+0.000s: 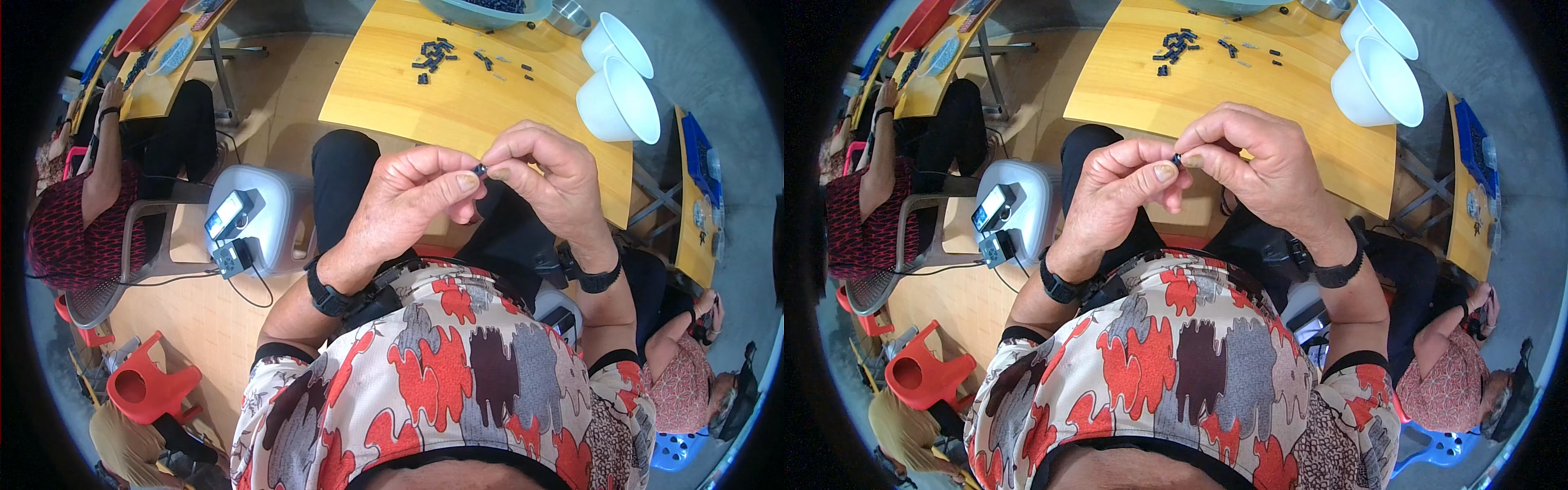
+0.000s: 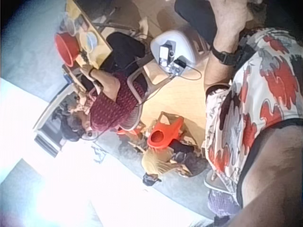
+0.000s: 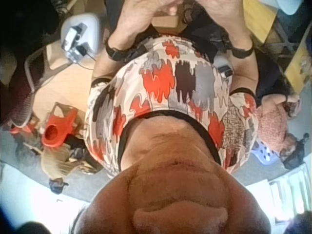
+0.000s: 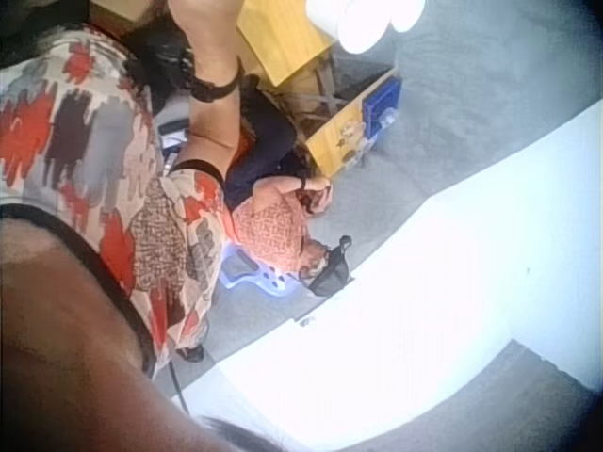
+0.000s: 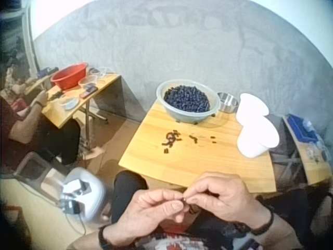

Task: Assembling small black plastic components by snapping pieces together.

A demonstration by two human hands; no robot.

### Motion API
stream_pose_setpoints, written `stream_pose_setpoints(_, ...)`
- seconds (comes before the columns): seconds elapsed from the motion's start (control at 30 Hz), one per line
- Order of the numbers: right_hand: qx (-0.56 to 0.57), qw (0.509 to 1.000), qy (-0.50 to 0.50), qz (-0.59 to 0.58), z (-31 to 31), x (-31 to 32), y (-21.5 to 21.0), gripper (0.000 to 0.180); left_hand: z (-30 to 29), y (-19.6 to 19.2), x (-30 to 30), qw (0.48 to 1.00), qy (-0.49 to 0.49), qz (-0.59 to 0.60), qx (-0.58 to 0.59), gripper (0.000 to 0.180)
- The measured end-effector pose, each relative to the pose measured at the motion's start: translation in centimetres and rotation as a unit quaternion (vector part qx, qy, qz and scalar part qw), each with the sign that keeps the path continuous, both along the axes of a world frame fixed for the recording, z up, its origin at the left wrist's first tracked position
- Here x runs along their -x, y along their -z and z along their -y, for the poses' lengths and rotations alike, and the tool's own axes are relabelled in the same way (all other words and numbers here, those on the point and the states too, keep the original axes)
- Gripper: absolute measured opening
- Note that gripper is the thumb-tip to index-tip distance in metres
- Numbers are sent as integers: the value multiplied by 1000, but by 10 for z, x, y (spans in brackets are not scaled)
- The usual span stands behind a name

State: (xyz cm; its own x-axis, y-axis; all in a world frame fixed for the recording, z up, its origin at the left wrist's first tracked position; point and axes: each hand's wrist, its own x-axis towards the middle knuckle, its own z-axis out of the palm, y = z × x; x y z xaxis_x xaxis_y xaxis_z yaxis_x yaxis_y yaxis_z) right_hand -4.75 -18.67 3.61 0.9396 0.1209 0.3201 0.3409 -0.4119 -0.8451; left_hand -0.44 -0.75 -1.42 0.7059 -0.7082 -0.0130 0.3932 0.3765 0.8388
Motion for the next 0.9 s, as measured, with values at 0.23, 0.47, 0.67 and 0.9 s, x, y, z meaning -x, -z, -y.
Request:
stream_pose_setpoints(0.23, 110, 994, 15, -15, -4, -2, -6, 6, -1, 4, -1, 998, 0, 42, -37, 15)
stream_pose_setpoints(0.47, 54, 997, 25, -53, -3, -3, -1, 8, 0, 6, -4, 999, -2, 32, -30, 15)
stream_pose_setpoints(0.67, 86, 993, 38, 78, -8, -6, 10, 11, 2, 5, -9, 999, -7, 11, -34, 15)
stream_pose_setpoints(0.9, 77, 996, 14, 34, -4, -13, 15, 14, 1, 15, -15, 999, 8, 28, -28, 17)
